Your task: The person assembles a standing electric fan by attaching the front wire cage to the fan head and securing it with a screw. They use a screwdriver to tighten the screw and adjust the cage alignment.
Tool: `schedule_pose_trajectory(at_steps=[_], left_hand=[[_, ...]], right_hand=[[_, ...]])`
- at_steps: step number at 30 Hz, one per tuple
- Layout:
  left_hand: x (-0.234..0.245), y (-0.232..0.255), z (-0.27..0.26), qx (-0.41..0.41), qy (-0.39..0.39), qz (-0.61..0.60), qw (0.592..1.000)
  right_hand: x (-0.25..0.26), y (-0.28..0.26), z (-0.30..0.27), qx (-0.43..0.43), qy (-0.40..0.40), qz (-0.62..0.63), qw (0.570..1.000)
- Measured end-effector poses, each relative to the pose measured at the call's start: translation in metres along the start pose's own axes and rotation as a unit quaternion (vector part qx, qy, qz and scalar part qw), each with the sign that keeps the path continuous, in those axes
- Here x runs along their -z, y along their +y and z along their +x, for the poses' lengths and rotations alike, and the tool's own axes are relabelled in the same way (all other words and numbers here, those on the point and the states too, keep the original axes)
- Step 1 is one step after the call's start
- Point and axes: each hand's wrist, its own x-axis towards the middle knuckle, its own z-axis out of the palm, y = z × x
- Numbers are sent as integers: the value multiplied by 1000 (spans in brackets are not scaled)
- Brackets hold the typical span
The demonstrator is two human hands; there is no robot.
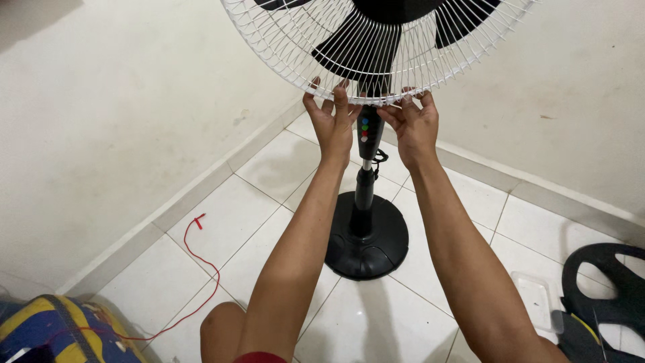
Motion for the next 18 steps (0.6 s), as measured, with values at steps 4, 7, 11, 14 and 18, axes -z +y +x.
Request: schedule_pose_trajectory(at_steps=[4,7,11,14,18], left_hand=[[6,-6,-10,19,5,-12,1000],[7,-14,-21,6,16,-27,999],[6,-23,-24,-2,39,-52,998],[7,-27,-21,8,53,-69,996],[11,-31,-16,17,47,-41,998]], right_hand=[[-1,5,-2,23,3,-17,1000],[0,5,-2,18,15,-16,1000],[2,7,1,20,6,-6,1000],[4,10,3,24,12,-5,1000],[6,9,4,16,8,4,1000]])
